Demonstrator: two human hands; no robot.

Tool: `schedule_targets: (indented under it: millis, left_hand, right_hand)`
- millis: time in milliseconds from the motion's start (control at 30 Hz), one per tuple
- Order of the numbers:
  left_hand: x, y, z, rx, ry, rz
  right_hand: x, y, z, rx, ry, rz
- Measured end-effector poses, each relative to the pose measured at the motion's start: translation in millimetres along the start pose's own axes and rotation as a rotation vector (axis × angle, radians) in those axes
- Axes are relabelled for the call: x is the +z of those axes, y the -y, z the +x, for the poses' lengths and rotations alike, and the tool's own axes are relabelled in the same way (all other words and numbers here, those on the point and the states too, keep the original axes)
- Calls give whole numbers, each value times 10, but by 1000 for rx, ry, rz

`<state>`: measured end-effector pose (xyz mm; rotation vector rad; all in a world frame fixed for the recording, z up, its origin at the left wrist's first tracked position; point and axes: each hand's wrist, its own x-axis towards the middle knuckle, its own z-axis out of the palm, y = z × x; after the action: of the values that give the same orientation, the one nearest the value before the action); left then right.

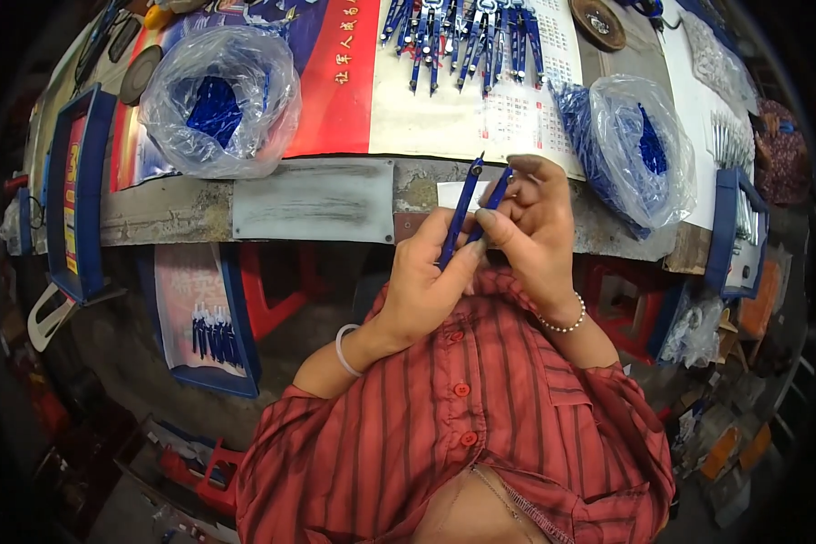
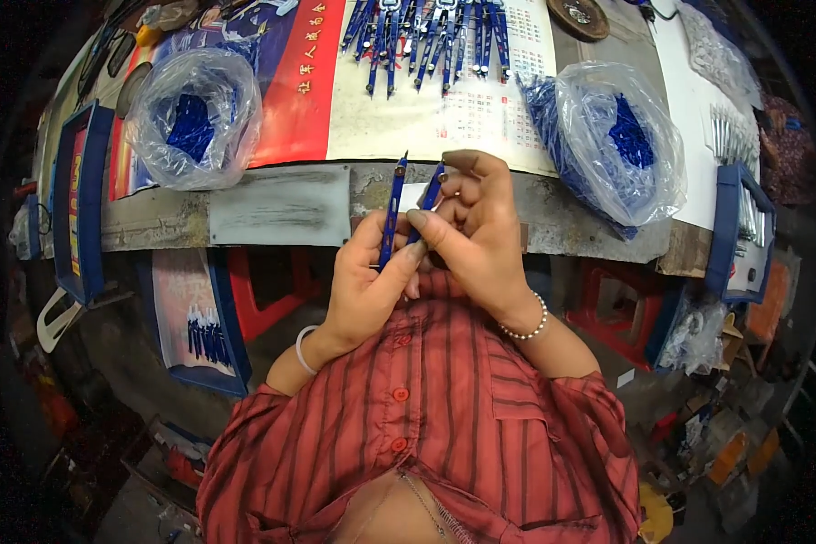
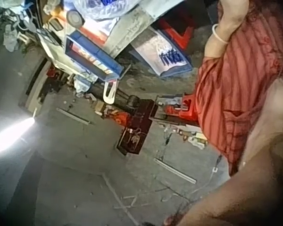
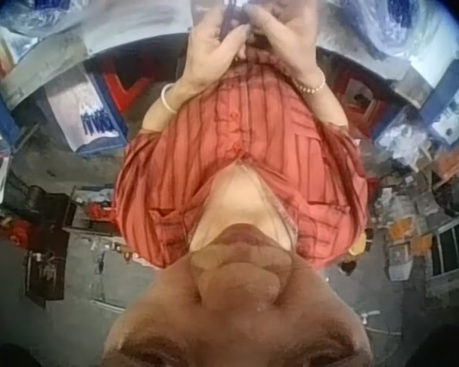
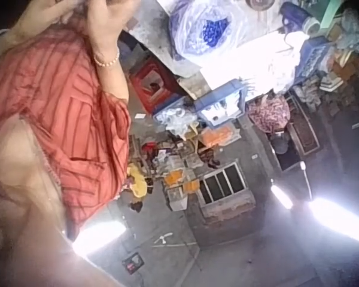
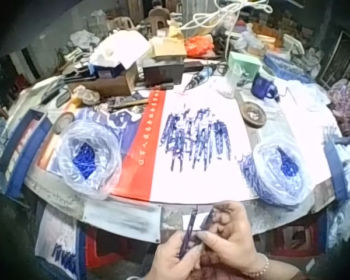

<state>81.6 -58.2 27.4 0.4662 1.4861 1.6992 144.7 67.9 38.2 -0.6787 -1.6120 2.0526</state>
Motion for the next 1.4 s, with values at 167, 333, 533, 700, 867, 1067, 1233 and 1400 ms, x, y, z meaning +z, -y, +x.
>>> schedule_targets:
  millis: [167, 333, 533, 700, 867, 1067, 1233, 1400]
  left_hand:
    - [-71, -29, -20, -146, 101, -211]
    - [-303, 42, 88, -458, 424, -873]
    - [-654, 92, -143, -184, 343, -888]
    - [-1019, 36, -324, -139, 155, -788]
    - [-1089, 14, -473, -178, 38, -644]
    - [-1138, 77, -502, -167, 26, -643]
    - [-1148, 100, -458, -167, 47, -660]
    - [-1049, 77, -459, -165, 30, -663]
  right_hand:
    - [-144, 36, 92, 301, 155, 145]
    - [-81, 210, 206, 267, 311, 168]
    - [348, 419, 887, 140, 745, 16]
    - [1197, 362, 1547, -500, 806, -795]
    - [1761, -57, 1929, -940, 918, -1382]
    - [1864, -254, 1982, -1007, 1033, -1533]
    - [1792, -294, 2042, -1092, 1120, -1472]
    - [1654, -162, 2026, -1115, 1066, -1355]
